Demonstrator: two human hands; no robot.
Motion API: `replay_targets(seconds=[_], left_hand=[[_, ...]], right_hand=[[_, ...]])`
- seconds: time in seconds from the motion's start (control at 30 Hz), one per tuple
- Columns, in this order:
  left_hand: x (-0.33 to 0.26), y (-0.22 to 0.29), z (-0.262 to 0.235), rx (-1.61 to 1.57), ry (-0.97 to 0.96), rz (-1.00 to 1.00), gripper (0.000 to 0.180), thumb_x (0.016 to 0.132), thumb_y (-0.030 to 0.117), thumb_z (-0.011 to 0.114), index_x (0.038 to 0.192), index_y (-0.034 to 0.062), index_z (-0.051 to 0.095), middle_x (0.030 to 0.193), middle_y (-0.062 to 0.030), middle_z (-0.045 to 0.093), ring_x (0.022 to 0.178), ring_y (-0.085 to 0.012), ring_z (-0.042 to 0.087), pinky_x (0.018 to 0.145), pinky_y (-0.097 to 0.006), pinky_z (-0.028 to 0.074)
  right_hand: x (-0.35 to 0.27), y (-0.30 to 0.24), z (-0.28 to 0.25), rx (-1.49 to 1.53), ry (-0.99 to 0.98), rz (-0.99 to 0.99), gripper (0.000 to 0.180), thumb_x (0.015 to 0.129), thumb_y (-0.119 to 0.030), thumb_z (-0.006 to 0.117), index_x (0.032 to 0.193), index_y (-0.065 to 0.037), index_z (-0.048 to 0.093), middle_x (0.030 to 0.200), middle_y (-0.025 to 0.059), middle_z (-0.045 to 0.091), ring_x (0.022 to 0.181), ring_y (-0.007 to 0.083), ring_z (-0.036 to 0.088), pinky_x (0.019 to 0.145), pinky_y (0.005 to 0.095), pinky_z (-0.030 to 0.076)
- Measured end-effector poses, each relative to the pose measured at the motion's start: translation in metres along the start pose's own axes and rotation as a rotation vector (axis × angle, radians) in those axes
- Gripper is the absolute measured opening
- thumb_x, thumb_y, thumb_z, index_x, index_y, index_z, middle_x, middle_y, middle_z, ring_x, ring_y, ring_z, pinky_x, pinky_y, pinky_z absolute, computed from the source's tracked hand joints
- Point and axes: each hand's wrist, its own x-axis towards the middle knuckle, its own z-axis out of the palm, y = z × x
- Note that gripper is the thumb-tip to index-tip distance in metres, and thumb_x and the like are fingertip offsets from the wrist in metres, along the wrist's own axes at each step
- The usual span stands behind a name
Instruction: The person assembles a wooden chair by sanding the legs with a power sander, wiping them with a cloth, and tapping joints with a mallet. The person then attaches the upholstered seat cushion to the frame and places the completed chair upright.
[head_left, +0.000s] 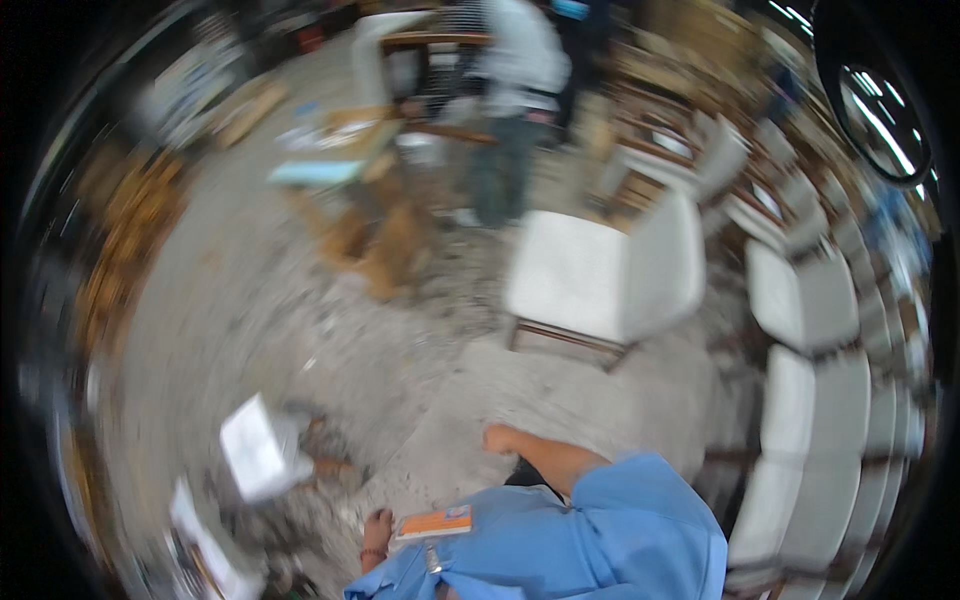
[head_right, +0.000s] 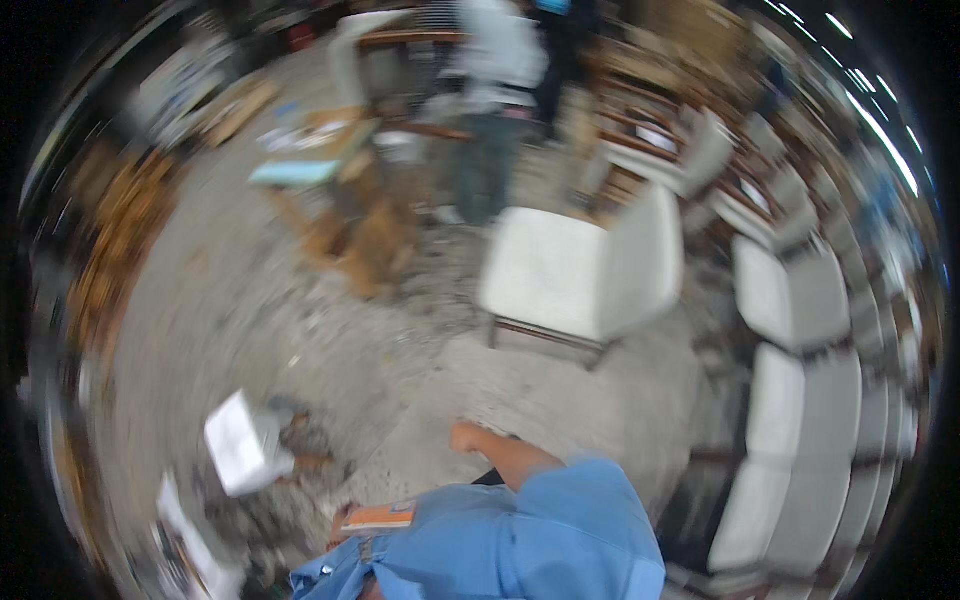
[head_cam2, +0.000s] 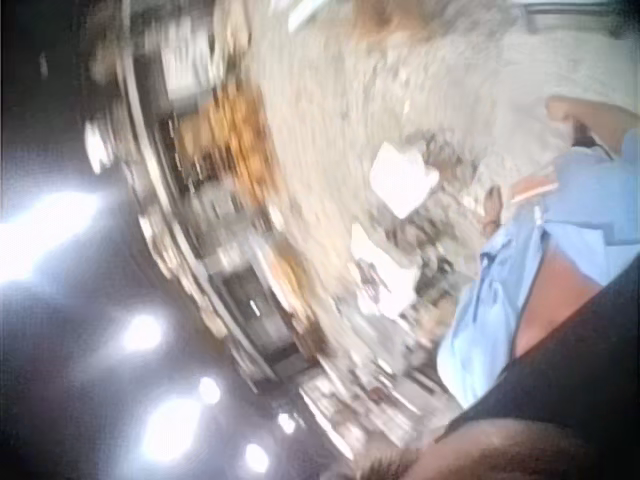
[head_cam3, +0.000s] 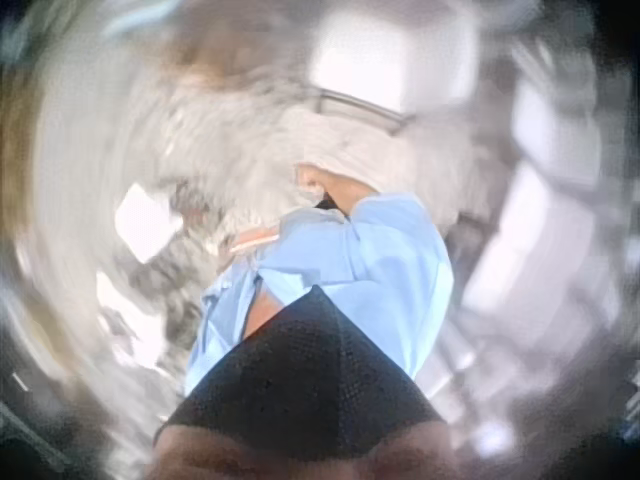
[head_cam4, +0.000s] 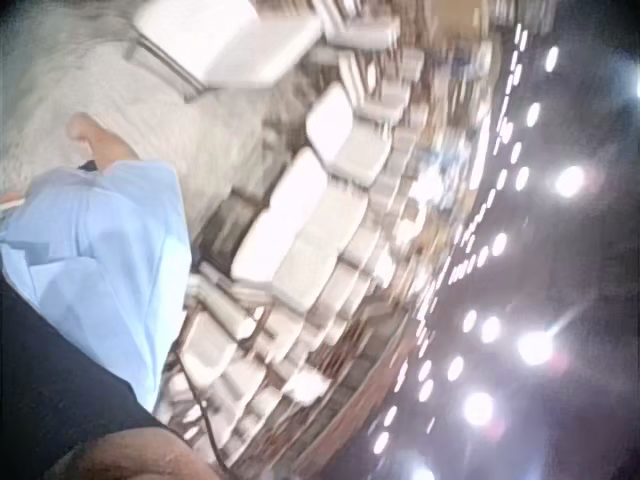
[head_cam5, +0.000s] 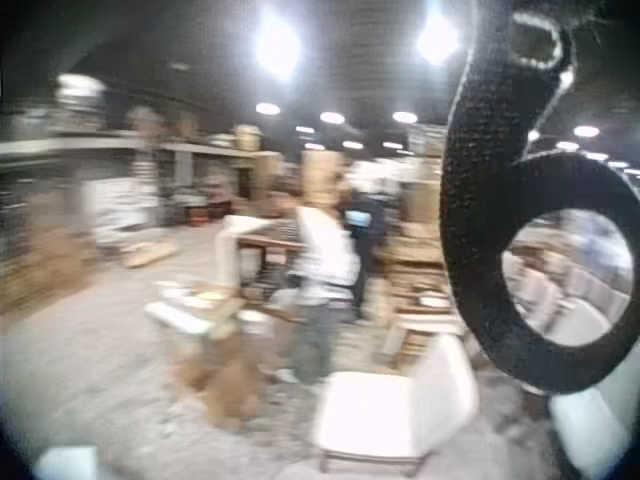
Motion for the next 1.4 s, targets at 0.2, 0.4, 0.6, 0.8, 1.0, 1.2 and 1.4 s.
replay_targets(seconds=[0.2, 0.4, 0.6, 0.8, 1.0, 1.2, 1.4], left_hand=[[-0.079, -0.138, -0.035, -0.462, 0.326, 0.033, 0.044, 0.093, 0.034, 0.057, 0.116, -0.0019, 0.064, 0.106, -0.0151, 0.069, 0.095, -0.0227, 0.066, 0.083, -0.035, 0.051], [-0.173, -0.289, -0.036, -0.592, 0.641, -0.363, 0.043, 0.087, 0.036, 0.059, 0.110, 0.0009, 0.069, 0.105, -0.0217, 0.069, 0.101, -0.0353, 0.065, 0.091, -0.043, 0.049], [-0.232, -0.366, -0.045, -0.900, 0.923, -0.561, 0.043, 0.086, 0.036, 0.058, 0.106, -0.0003, 0.070, 0.106, -0.0235, 0.068, 0.101, -0.0372, 0.064, 0.091, -0.044, 0.048], [-0.281, -0.448, -0.082, -0.952, 1.028, -0.677, 0.046, 0.085, 0.036, 0.056, 0.110, -0.0001, 0.069, 0.105, -0.0252, 0.068, 0.103, -0.0392, 0.064, 0.092, -0.044, 0.048], [-0.376, -0.523, -0.084, -1.165, 1.332, -1.112, 0.046, 0.084, 0.037, 0.057, 0.106, -0.0006, 0.070, 0.106, -0.0264, 0.067, 0.102, -0.0395, 0.064, 0.093, -0.044, 0.048], [-0.410, -0.552, -0.026, -1.535, 1.463, -1.409, 0.039, 0.085, 0.033, 0.059, 0.091, -0.0033, 0.071, 0.080, -0.0166, 0.071, 0.070, -0.0248, 0.068, 0.065, -0.038, 0.054], [-0.425, -0.603, 0.032, -1.460, 1.180, -1.306, 0.036, 0.089, 0.031, 0.051, 0.109, 0.0066, 0.070, 0.110, -0.0215, 0.067, 0.100, -0.0347, 0.066, 0.086, -0.046, 0.051]], right_hand=[[0.021, -0.143, 0.088, -0.341, -0.242, -0.417, 0.040, 0.082, -0.037, 0.058, 0.093, -0.001, 0.072, 0.081, 0.0216, 0.069, 0.068, 0.0311, 0.068, 0.066, 0.0442, 0.053], [0.038, -0.292, 0.073, -0.479, -0.429, -0.010, 0.028, 0.088, -0.019, 0.059, 0.098, 0.007, 0.067, 0.082, 0.0191, 0.068, 0.069, 0.0279, 0.068, 0.058, 0.0394, 0.055], [0.121, -0.483, 0.209, -0.845, -0.640, -0.243, 0.029, 0.089, -0.017, 0.058, 0.106, 0.006, 0.064, 0.088, 0.0181, 0.068, 0.070, 0.0276, 0.068, 0.060, 0.0388, 0.057], [0.130, -0.623, 0.410, -0.801, -0.819, -0.291, 0.030, 0.090, -0.019, 0.058, 0.109, 0.003, 0.063, 0.092, 0.0149, 0.069, 0.074, 0.0238, 0.068, 0.065, 0.0364, 0.057], [0.124, -0.741, 0.549, -1.187, -0.903, -0.526, 0.023, 0.090, -0.016, 0.061, 0.100, 0.004, 0.066, 0.089, 0.0139, 0.068, 0.066, 0.0212, 0.064, 0.057, 0.0351, 0.053], [0.088, -0.858, 0.742, -1.103, -0.969, -0.461, 0.021, 0.091, -0.016, 0.058, 0.105, -0.002, 0.064, 0.079, 0.0110, 0.064, 0.066, 0.0237, 0.063, 0.055, 0.0386, 0.054], [-0.059, -0.907, 0.981, -1.089, -1.201, -0.747, 0.026, 0.092, -0.021, 0.059, 0.108, -0.001, 0.062, 0.082, 0.0089, 0.064, 0.070, 0.0196, 0.063, 0.058, 0.0350, 0.054]])
